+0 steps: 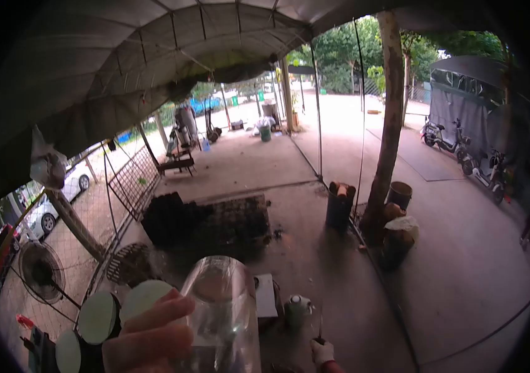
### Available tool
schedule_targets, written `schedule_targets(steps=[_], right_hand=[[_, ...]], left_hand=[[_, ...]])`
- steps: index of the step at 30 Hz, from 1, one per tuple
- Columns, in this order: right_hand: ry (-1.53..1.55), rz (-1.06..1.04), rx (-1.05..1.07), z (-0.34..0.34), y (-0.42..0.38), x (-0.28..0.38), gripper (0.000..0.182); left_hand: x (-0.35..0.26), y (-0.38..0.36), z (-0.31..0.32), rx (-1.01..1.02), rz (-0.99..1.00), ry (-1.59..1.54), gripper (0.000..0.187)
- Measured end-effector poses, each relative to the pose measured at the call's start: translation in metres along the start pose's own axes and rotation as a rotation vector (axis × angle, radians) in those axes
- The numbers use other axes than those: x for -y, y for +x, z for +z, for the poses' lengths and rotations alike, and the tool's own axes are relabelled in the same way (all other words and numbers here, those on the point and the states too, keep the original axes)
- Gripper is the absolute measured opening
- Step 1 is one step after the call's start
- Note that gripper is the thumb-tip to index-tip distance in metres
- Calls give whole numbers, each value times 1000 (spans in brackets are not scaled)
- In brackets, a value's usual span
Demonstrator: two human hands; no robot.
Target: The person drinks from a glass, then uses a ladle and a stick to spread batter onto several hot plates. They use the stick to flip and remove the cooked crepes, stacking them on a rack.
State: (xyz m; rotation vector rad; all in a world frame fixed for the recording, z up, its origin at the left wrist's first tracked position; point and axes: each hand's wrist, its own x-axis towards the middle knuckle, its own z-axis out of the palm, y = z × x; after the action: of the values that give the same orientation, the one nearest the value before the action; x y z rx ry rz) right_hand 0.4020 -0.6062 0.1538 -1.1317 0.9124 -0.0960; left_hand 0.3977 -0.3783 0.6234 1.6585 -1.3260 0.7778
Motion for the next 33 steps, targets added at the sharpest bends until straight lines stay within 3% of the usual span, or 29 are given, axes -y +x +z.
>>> schedule_targets(steps=[2, 5, 15, 33], right_hand=[[5, 20, 19, -3, -5, 3, 14], [-11, 28, 11, -2, -5, 3, 15], [-5, 68, -38, 1, 2, -10, 12], [-6, 26, -17, 12, 14, -22, 12]], left_hand=[[5, -7, 4, -6, -134, -24, 36], [39, -12, 9, 0, -38, -68, 38], [75, -43, 39, -45, -153, -194, 39], [59, -28, 23, -26, -59, -177, 41]])
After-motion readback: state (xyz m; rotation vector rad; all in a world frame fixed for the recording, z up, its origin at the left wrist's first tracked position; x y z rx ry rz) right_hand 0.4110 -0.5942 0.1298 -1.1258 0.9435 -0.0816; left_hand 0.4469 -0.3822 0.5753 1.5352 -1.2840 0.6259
